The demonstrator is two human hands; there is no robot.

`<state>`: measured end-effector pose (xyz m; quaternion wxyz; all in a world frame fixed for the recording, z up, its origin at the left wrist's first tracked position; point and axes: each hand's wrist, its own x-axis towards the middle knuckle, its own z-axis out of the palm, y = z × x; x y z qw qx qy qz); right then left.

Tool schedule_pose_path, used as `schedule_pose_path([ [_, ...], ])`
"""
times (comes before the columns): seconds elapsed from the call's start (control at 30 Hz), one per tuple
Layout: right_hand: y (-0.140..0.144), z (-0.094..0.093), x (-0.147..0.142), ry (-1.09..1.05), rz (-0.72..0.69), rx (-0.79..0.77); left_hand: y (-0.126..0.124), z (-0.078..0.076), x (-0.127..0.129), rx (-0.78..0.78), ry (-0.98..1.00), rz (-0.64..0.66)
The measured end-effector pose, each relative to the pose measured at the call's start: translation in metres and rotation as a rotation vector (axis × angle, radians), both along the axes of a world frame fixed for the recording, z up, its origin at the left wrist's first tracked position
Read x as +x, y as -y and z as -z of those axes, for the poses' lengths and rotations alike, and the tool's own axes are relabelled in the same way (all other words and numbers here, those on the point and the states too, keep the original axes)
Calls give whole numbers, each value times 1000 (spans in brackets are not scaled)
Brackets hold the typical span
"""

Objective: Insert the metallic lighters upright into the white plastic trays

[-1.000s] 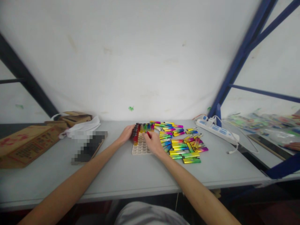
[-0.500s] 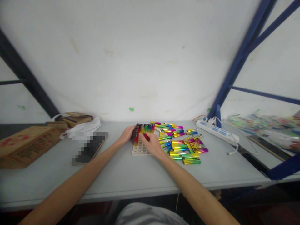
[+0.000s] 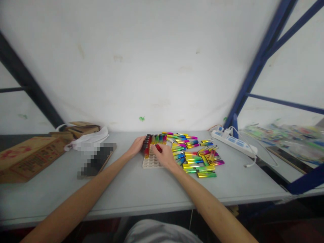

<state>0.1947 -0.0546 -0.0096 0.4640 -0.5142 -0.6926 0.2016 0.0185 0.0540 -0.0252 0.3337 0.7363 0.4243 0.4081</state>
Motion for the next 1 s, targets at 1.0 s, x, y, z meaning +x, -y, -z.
schedule_pose_path([
  [1.0,7,-10,12,325,-181,214,-2,4,-1,11,-6,5],
])
